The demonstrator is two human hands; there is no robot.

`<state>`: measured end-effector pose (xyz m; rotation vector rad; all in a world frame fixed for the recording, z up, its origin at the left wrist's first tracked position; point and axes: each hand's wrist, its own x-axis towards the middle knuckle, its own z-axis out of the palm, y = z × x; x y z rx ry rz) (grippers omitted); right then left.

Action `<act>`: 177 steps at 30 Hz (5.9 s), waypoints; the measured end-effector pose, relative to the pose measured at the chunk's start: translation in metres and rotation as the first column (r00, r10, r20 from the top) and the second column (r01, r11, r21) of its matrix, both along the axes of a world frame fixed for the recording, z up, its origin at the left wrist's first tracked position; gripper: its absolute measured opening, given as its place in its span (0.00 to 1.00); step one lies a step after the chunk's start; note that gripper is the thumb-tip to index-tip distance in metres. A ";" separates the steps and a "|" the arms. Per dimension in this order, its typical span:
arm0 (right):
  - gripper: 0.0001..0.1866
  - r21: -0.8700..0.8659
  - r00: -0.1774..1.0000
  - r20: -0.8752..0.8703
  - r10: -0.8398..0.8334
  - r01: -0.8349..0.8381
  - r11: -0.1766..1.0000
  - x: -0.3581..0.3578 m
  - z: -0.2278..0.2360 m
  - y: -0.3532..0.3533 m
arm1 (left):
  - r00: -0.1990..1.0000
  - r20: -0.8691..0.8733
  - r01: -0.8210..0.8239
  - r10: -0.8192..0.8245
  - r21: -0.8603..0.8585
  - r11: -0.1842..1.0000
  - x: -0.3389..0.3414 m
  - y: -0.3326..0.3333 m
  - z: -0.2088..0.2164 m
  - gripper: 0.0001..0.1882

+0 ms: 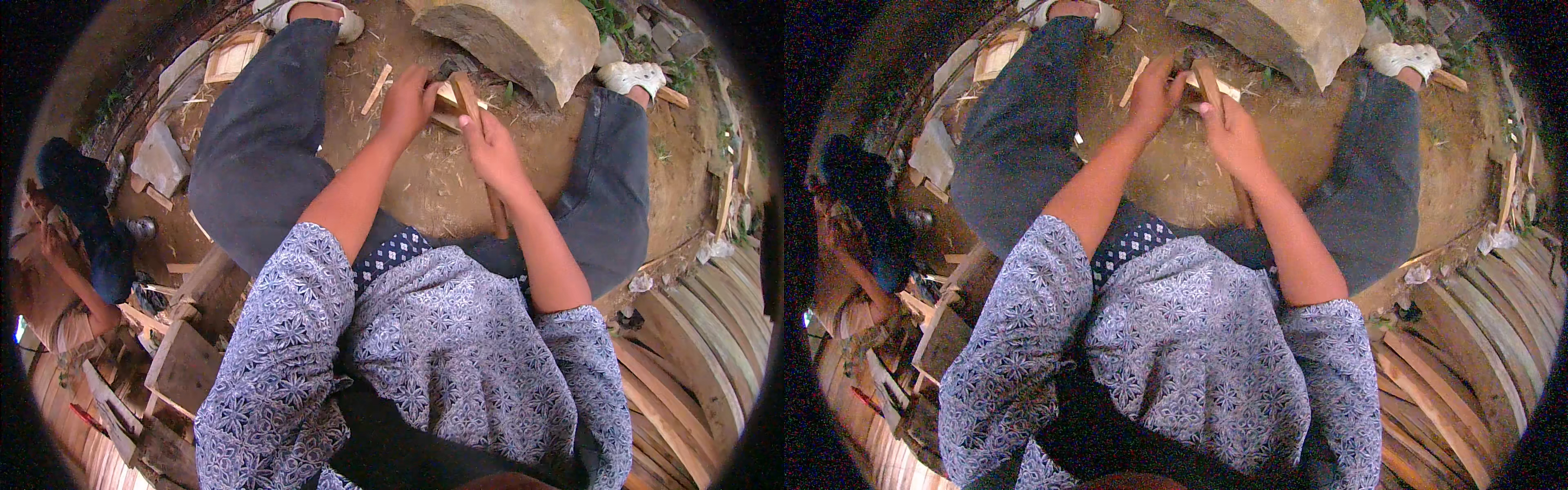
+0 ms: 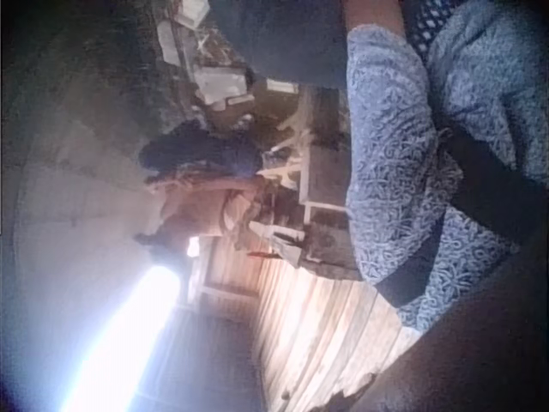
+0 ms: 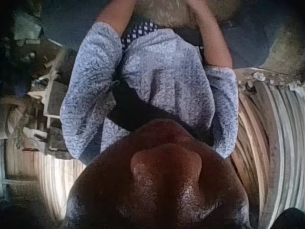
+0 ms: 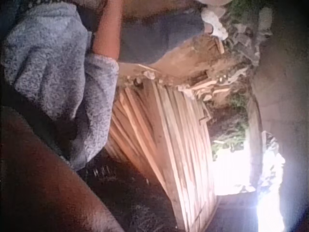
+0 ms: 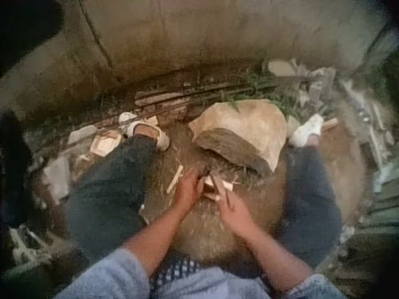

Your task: The person sits on the ground and assembles a small wooden box by hand, using a hammer to tap the pieces together. The person repeatedly adjusts and hammers the box to secure the joints.

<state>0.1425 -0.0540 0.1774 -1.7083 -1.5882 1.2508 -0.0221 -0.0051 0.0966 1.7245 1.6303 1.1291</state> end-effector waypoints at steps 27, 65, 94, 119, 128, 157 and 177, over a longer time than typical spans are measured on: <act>0.17 -0.286 0.913 -0.222 -0.344 0.276 0.918 0.022 -0.020 0.004 | 0.999 -0.036 -0.014 -0.007 -0.553 0.833 0.028 -0.015 0.001 0.29; 0.13 0.147 0.996 -0.081 0.026 -0.014 0.989 -0.013 -0.008 -0.001 | 0.855 -0.472 0.046 -0.216 -0.347 0.937 -0.039 -0.006 -0.010 0.19; 0.14 0.029 0.979 -0.203 -0.023 0.029 0.999 -0.017 0.028 -0.009 | 0.948 -0.274 -0.144 0.165 0.093 0.985 -0.016 -0.001 -0.009 0.07; 0.13 0.043 0.983 -0.178 -0.047 0.056 0.998 -0.021 0.015 -0.021 | 0.986 -0.126 -0.109 0.112 0.025 0.994 -0.019 -0.003 -0.019 0.19; 0.17 0.001 0.990 -0.133 0.036 -0.036 0.999 -0.020 0.020 -0.002 | 0.957 -0.263 -0.160 0.123 -0.123 0.979 -0.036 -0.014 -0.002 0.31; 0.21 0.200 0.998 -0.056 0.041 -0.029 0.979 -0.002 0.025 -0.027 | 0.916 -0.301 0.215 -0.267 -0.195 0.957 -0.055 -0.014 -0.029 0.26; 0.23 0.224 0.984 0.150 0.095 -0.128 0.966 -0.010 0.014 -0.013 | 0.893 -0.351 0.200 -0.281 -0.248 0.948 -0.059 -0.005 -0.028 0.28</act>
